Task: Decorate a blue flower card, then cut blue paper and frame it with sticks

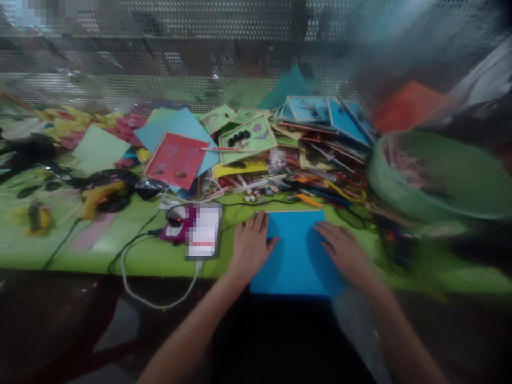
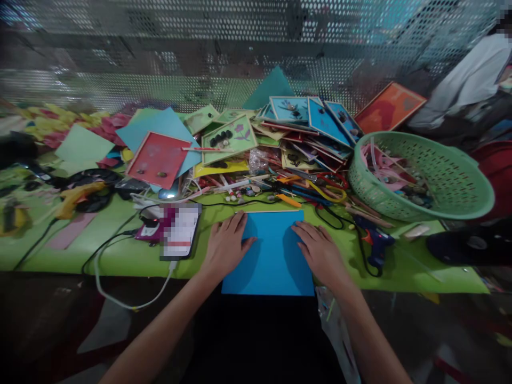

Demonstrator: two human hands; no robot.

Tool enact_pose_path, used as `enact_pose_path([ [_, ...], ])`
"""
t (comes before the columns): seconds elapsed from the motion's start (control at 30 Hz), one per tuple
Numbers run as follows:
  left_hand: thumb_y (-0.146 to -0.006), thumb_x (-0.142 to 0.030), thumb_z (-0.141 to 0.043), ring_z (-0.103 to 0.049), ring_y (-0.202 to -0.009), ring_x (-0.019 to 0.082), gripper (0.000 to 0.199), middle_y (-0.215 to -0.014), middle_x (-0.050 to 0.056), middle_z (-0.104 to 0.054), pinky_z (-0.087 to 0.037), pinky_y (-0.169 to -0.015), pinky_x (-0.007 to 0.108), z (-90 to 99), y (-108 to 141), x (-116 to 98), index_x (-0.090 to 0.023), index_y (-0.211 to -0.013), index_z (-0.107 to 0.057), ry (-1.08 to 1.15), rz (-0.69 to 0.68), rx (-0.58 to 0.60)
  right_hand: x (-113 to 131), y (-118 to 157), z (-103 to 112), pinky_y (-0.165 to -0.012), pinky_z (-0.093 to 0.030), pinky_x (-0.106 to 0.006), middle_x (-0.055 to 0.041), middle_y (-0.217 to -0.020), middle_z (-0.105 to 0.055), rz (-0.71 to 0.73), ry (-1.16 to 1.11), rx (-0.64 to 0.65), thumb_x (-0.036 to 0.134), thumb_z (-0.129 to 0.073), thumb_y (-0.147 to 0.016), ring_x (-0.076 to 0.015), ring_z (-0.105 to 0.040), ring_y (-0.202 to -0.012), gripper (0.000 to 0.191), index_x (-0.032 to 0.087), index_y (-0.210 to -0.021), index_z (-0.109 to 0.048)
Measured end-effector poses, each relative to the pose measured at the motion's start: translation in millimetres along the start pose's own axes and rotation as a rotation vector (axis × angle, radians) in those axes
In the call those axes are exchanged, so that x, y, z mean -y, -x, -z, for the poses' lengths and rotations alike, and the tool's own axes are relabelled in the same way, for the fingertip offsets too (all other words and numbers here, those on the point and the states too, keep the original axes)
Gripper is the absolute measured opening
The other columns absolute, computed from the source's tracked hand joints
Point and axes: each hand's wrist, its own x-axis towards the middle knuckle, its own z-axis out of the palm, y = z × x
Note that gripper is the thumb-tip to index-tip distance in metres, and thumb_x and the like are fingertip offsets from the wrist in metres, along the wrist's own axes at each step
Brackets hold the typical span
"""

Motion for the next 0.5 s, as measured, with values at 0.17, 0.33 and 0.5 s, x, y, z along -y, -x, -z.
enact_pose_path([
  [0.17, -0.109, -0.049, -0.036, -0.05, -0.142, 0.036, 0.062, -0.163, 0.016, -0.048, -0.046, -0.11, 0.057, -4.5, 3.6, 3.5, -0.015, -0.16, -0.044, 0.01, 0.021, -0.029, -3.9, -11.5, -1.0, -0.118, -0.044, -0.056, -0.0108, -0.152, -0.063, 0.032, 0.013, 0.024, 0.028, -0.04, -0.108, -0.0264, -0.059, -0.14, 0.045, 0.025, -0.148, -0.06],
  [0.33, -0.109, -0.049, -0.037, -0.05, -0.143, 0.035, 0.062, -0.164, 0.016, -0.047, -0.044, -0.113, 0.058, -6.5, 5.7, 3.8, -0.013, -0.16, -0.043, 0.026, 0.036, -0.039, -5.8, -11.6, -2.0, -0.117, -0.046, -0.054, -0.0098, -0.151, -0.064, 0.045, -0.002, -0.005, 0.029, -0.041, -0.107, -0.026, -0.059, -0.139, 0.044, 0.026, -0.146, -0.061],
  [0.5, -0.109, -0.05, -0.037, -0.046, -0.147, 0.033, 0.062, -0.165, 0.015, -0.046, -0.043, -0.115, 0.055, -8.6, 7.5, 3.0, -0.015, -0.159, -0.044, 0.039, 0.038, -0.056, -10.5, -9.1, -5.0, -0.115, -0.047, -0.053, -0.0105, -0.146, -0.067, 0.065, -0.04, -0.057, 0.033, -0.044, -0.107, -0.0269, -0.062, -0.136, 0.04, 0.027, -0.141, -0.064],
])
